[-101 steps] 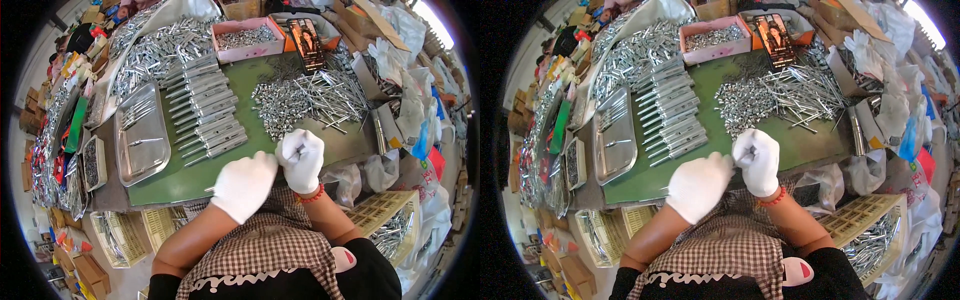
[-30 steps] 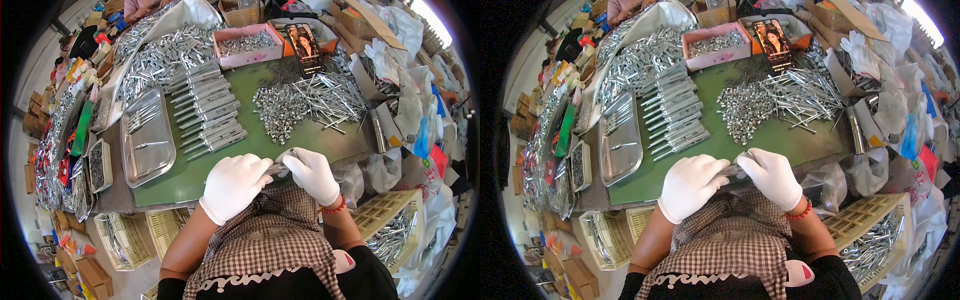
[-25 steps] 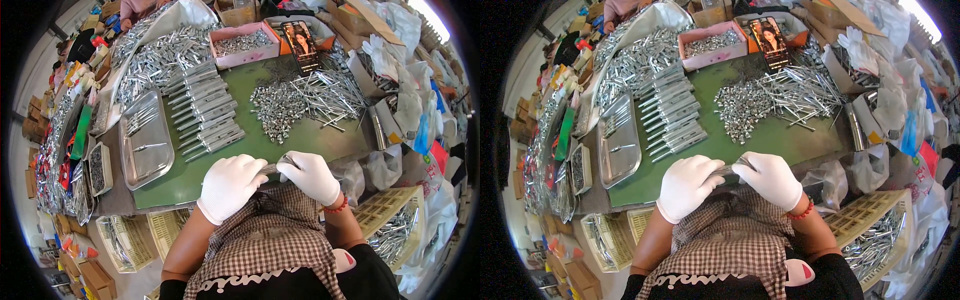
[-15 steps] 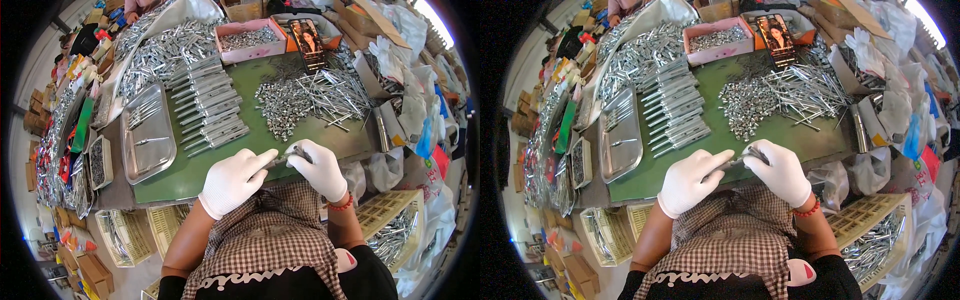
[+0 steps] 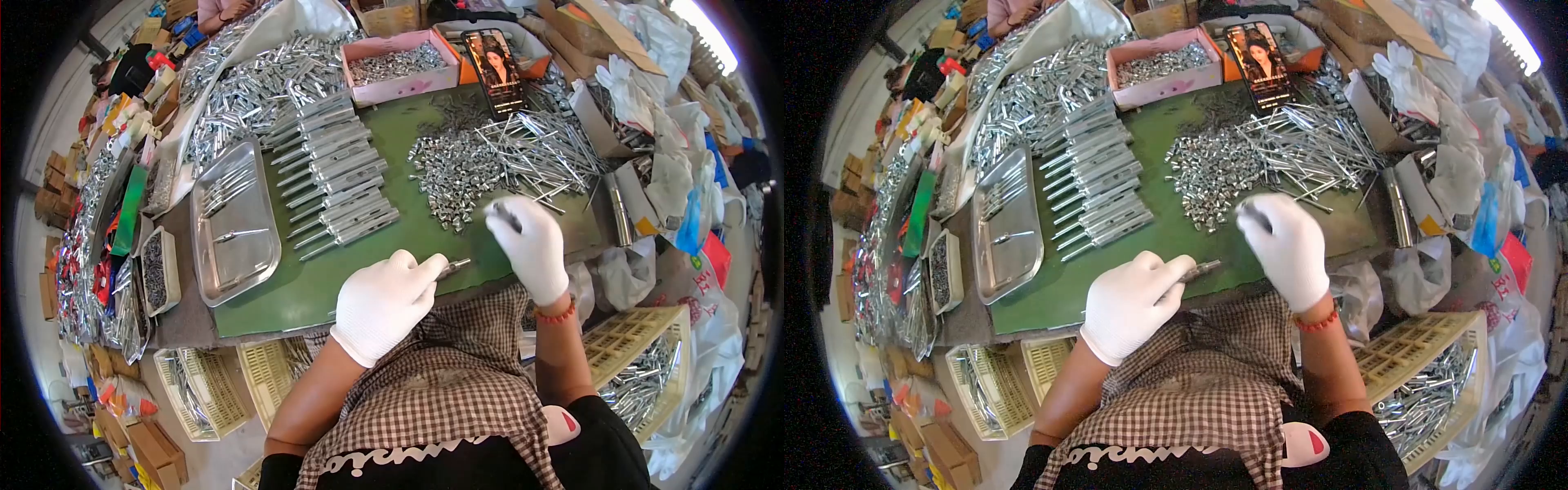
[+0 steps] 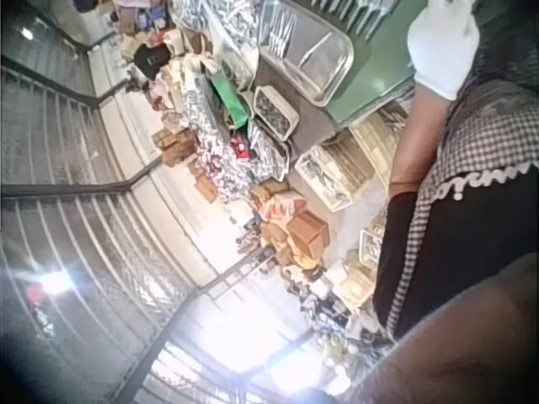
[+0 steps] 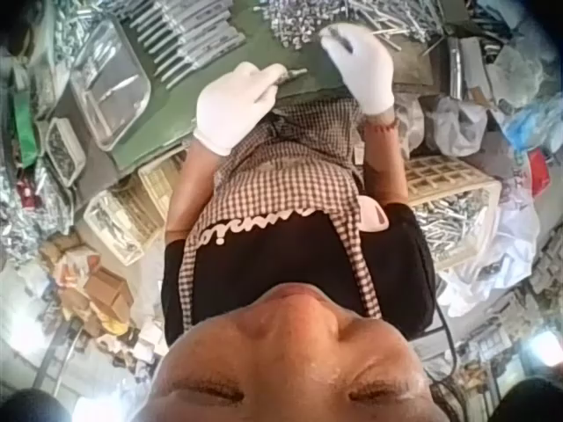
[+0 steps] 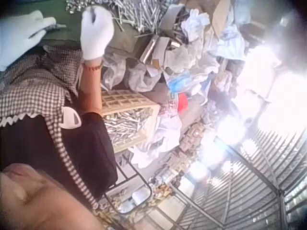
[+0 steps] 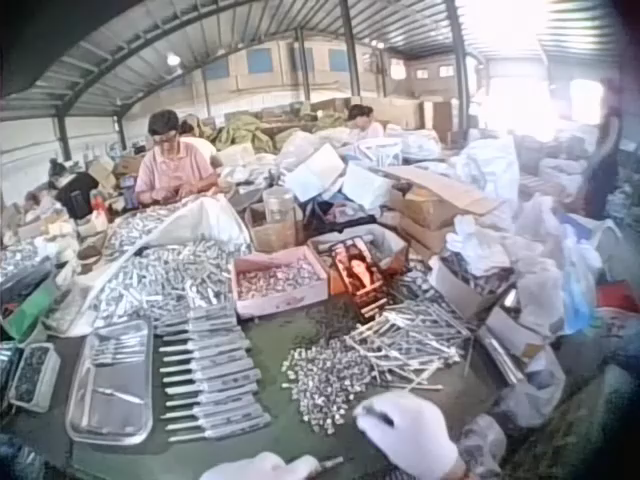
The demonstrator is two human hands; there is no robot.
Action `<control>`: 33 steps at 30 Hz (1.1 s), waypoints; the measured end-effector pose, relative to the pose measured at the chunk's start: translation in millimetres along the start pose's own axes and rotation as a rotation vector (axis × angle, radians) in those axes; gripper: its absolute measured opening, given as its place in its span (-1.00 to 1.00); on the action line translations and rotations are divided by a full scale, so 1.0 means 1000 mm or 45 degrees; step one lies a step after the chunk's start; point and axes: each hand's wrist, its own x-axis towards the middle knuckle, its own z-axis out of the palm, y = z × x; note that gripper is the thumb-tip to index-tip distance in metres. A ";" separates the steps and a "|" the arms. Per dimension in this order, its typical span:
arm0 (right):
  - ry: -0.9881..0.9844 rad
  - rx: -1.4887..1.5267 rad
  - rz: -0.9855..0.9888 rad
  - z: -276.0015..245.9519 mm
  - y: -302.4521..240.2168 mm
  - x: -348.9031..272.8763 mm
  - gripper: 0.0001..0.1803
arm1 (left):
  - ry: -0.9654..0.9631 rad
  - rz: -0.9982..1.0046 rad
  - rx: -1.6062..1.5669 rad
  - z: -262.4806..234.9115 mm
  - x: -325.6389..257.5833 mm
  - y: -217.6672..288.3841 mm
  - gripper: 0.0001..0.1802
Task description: Manually assembling small metal components by inserting pins into sleeves at a workbench.
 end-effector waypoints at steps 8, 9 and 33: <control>0.125 -0.510 -0.086 0.015 0.013 0.022 -0.83 | -0.071 -0.052 0.199 0.010 0.005 0.007 -0.79; 0.123 -0.509 -0.092 0.014 0.012 0.019 -0.83 | -0.067 -0.056 0.200 0.010 0.005 0.007 -0.79; -0.073 -0.345 -0.225 0.016 -0.006 0.008 -0.92 | -0.085 -0.077 0.140 0.011 0.004 0.006 -0.82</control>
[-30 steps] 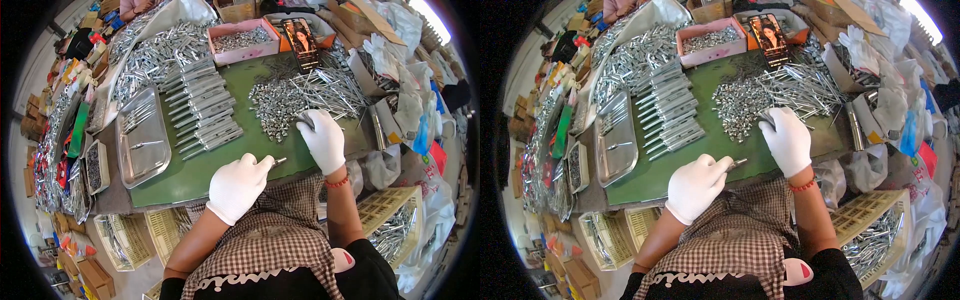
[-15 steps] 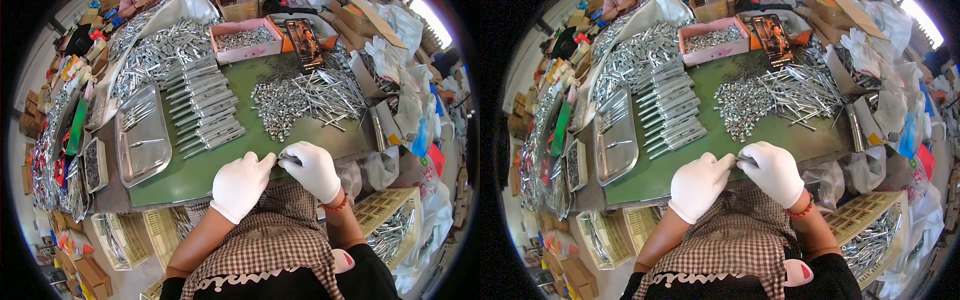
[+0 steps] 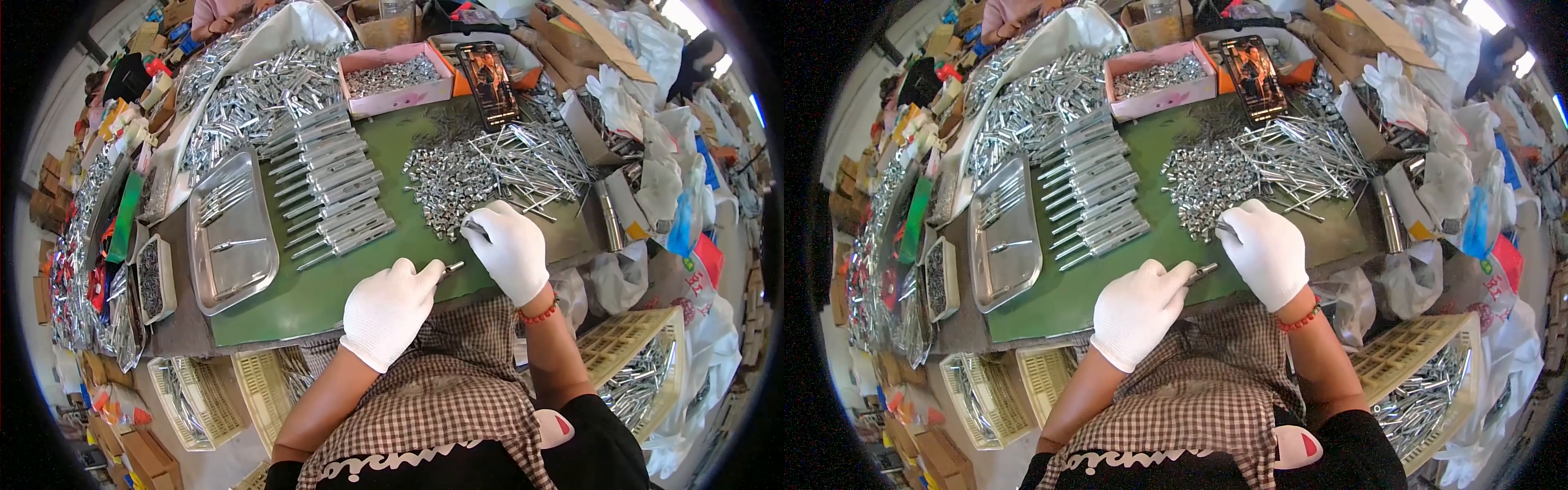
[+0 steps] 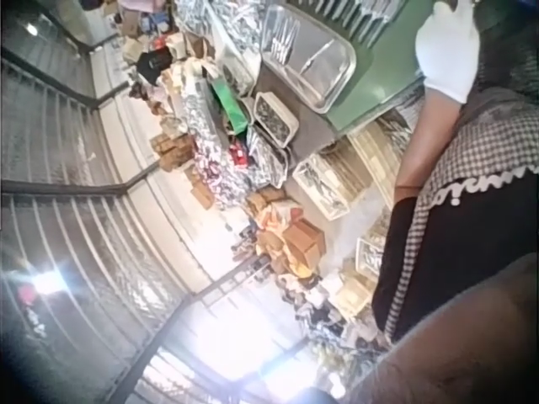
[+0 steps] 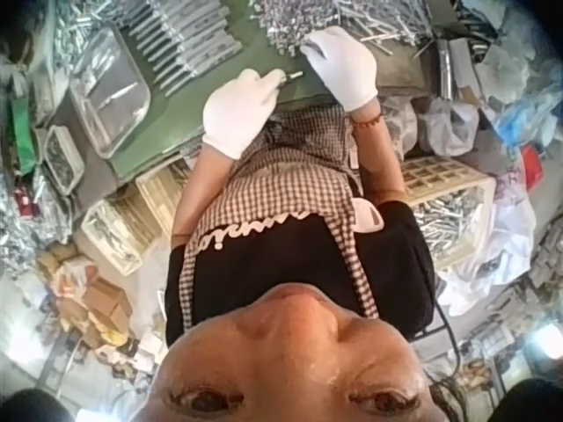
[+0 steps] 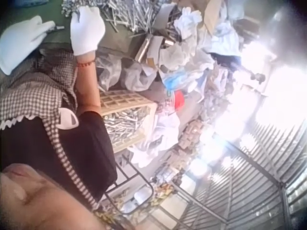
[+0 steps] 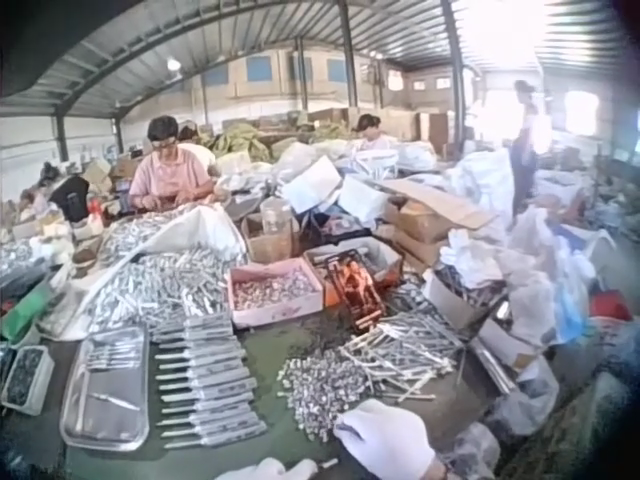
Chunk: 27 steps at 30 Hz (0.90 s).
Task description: Manually assembling small metal components by inserting pins into sleeves at a workbench.
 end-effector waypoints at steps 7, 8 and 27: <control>0.044 0.051 0.016 -0.005 -0.002 -0.001 -0.92 | 0.005 0.004 0.000 0.001 0.000 0.000 -0.81; 0.044 0.053 0.020 -0.004 0.000 0.000 -0.92 | 0.010 0.006 0.004 0.002 0.000 -0.001 -0.80; -0.108 0.138 -0.034 -0.014 -0.002 -0.002 -0.94 | -0.006 -0.013 -0.017 0.000 0.000 -0.003 -0.80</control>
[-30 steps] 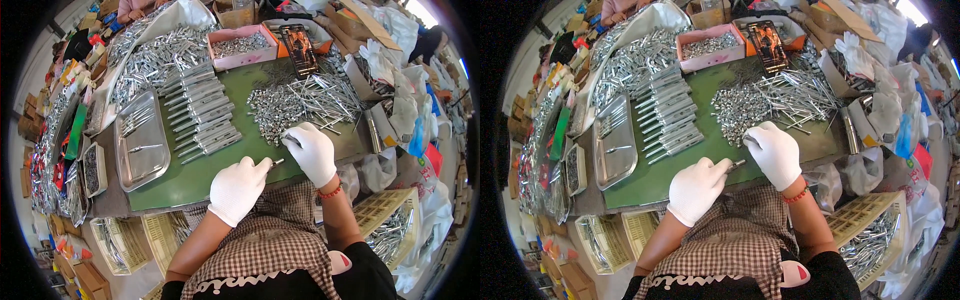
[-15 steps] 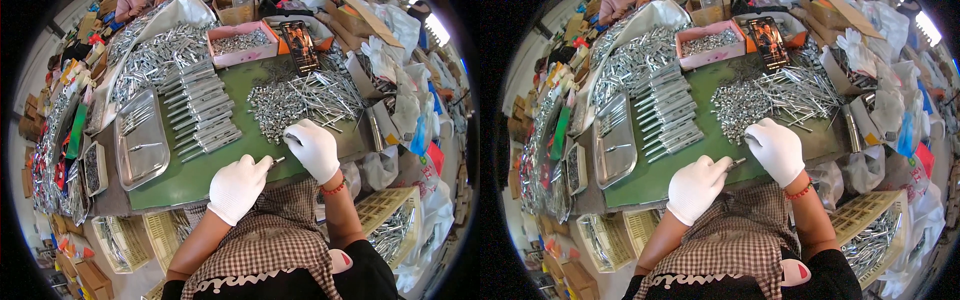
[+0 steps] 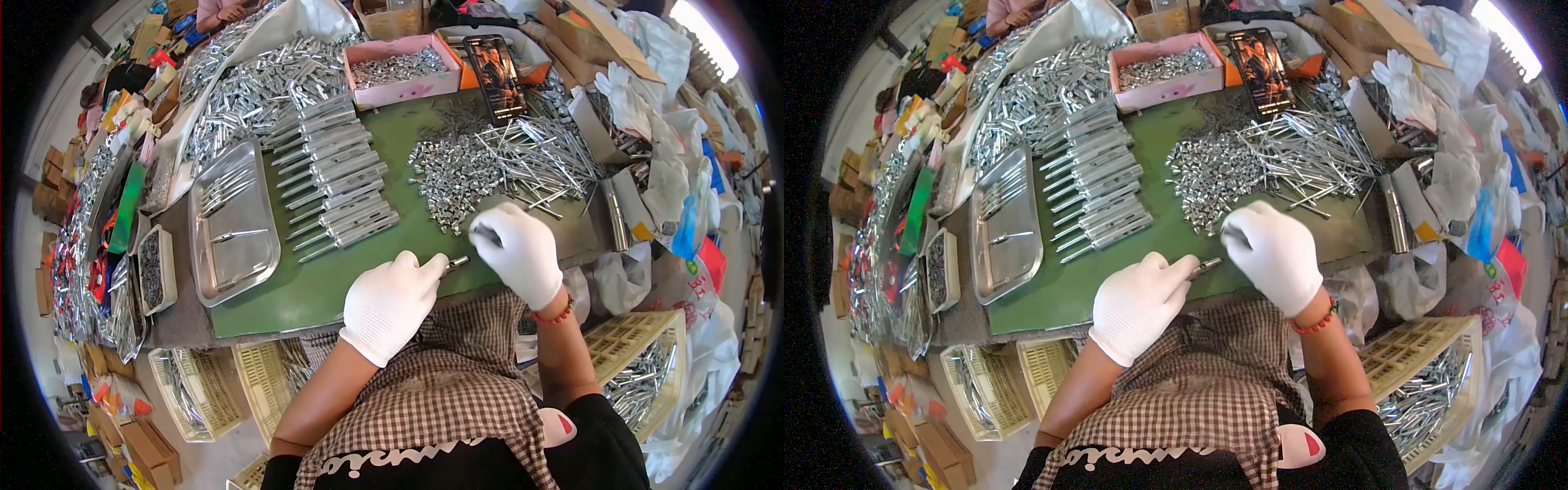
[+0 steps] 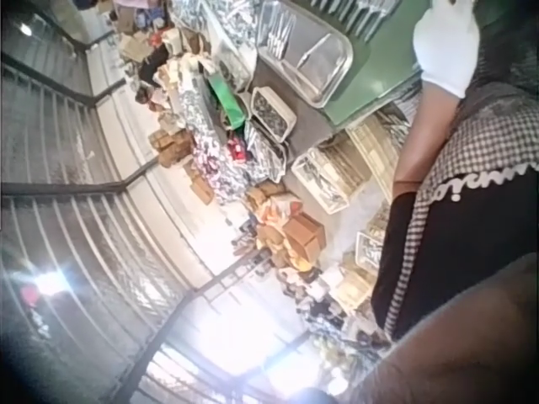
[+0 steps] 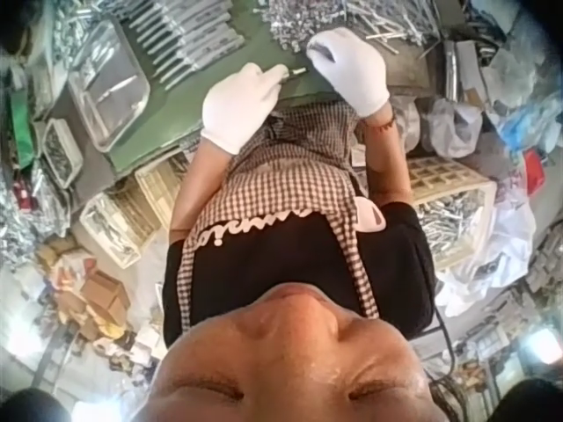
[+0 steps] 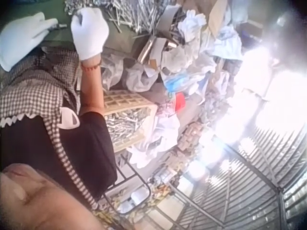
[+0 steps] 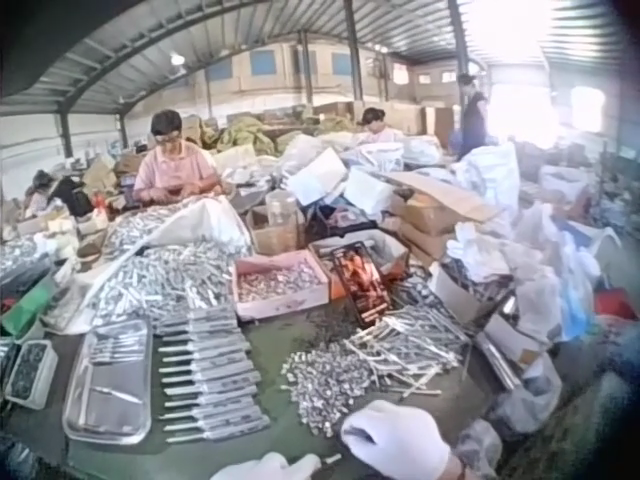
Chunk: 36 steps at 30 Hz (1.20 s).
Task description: Manually assembling small metal components by inserting pins into sleeves at a workbench.
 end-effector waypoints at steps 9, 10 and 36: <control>-0.140 0.089 -0.129 0.002 -0.018 -0.019 -0.91 | -0.047 0.013 -0.002 -0.003 0.002 0.001 -0.79; -0.109 0.004 -0.138 0.002 -0.019 -0.019 -0.88 | -0.060 0.013 -0.004 -0.003 0.002 0.001 -0.79; -0.343 -0.097 -0.247 -0.004 -0.017 0.001 -0.87 | 0.075 0.168 0.063 0.003 -0.004 -0.003 -0.65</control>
